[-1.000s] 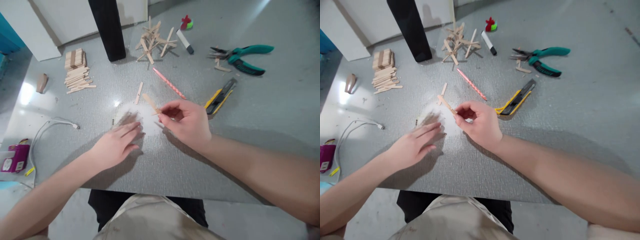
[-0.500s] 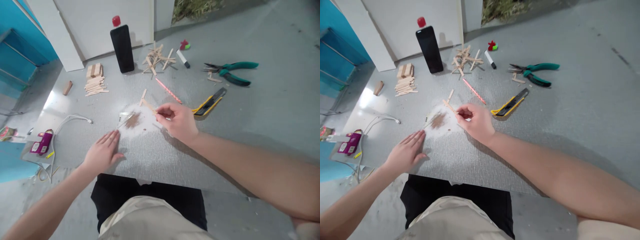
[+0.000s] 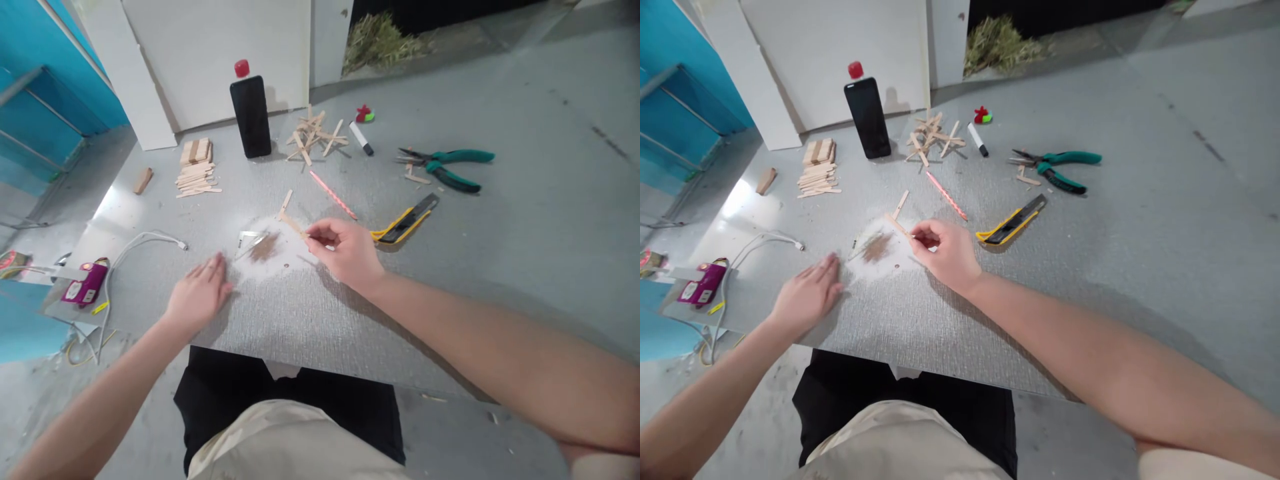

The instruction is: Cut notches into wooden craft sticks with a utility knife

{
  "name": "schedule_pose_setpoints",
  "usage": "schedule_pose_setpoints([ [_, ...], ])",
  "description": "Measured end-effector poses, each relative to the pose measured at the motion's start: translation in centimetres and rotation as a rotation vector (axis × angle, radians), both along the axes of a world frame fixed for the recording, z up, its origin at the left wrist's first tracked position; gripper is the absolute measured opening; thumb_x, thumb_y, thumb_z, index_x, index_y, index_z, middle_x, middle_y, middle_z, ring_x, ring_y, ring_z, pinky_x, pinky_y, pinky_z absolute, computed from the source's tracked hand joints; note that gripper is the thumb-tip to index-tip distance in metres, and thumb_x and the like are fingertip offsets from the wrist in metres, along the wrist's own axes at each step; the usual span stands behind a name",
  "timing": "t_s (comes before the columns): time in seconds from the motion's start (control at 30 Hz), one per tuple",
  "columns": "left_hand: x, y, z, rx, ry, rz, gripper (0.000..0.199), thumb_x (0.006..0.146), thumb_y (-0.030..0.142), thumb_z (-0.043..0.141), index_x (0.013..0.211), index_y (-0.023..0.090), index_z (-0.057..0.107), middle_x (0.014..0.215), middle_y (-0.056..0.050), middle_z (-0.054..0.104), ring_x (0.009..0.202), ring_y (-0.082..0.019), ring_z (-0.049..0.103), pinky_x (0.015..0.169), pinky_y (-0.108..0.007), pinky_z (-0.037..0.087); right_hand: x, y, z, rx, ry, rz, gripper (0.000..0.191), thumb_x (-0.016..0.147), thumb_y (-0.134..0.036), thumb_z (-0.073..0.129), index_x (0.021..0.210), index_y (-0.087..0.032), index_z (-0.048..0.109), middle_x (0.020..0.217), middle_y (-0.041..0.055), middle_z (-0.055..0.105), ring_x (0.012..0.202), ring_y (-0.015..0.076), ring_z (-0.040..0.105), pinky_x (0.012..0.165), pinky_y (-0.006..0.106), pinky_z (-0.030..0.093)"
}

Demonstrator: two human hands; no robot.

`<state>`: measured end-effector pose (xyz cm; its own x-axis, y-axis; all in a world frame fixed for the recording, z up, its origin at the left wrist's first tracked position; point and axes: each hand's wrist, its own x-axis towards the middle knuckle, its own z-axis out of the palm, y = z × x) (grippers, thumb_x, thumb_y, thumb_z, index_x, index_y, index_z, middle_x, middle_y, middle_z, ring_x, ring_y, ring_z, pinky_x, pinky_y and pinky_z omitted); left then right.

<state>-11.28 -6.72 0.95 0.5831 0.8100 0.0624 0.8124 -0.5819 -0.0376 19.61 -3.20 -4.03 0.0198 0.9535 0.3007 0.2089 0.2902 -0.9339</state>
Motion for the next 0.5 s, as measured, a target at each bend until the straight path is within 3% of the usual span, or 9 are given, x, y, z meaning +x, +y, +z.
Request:
schedule_pose_setpoints([
  [0.07,-0.4,0.6,0.4,0.056,-0.048,0.06,0.046,0.106,0.036,0.037,0.139,0.011,0.056,0.154,-0.023,0.047,0.134,-0.04,0.057,0.11,-0.06,0.049,0.0,0.0,-0.1,0.0,-0.017,0.012,0.015,0.083,-0.031,0.069,0.091,-0.018,0.068,0.083,0.0063,0.076,0.073,0.0189,0.073,0.069,0.034,0.061],
  [0.13,0.2,1.0,0.9,0.069,-0.114,0.03,0.042,0.104,0.036,0.044,0.138,0.016,0.056,0.154,-0.018,0.049,0.138,-0.037,0.054,0.114,-0.057,0.047,0.0,0.0,-0.2,0.0,-0.045,0.026,0.016,0.084,-0.031,0.069,0.093,-0.018,0.068,0.083,0.0064,0.077,0.073,0.0186,0.073,0.068,0.033,0.061],
  [0.23,2.8,2.0,1.2,0.052,-0.24,-0.063,0.046,0.103,0.035,0.049,0.146,0.02,0.048,0.15,-0.013,0.055,0.129,-0.027,0.063,0.104,-0.042,0.057,0.0,0.0,-0.1,0.006,-0.121,0.054,0.013,0.085,-0.03,0.069,0.091,-0.019,0.07,0.081,0.0053,0.077,0.071,0.0182,0.073,0.068,0.032,0.059],
  [0.37,7.0,4.8,0.4,0.028,-0.375,-0.184,0.043,0.102,0.034,0.054,0.142,0.018,0.052,0.147,-0.012,0.058,0.133,-0.023,0.059,0.109,-0.038,0.054,0.2,0.0,0.2,0.029,-0.261,0.108,0.007,0.085,-0.026,0.067,0.087,-0.02,0.071,0.078,0.0029,0.076,0.069,0.0177,0.071,0.066,0.031,0.057],
  [0.5,9.1,7.4,-1.1,-0.044,-0.399,-0.3,0.018,0.099,0.018,0.056,0.107,0.021,0.072,0.105,-0.002,0.075,0.095,-0.014,0.072,0.082,-0.025,0.058,0.5,0.2,0.4,0.08,-0.401,0.125,0.009,0.089,-0.023,0.062,0.091,-0.021,0.071,0.08,0.0028,0.075,0.071,0.0181,0.07,0.067,0.031,0.054],
])
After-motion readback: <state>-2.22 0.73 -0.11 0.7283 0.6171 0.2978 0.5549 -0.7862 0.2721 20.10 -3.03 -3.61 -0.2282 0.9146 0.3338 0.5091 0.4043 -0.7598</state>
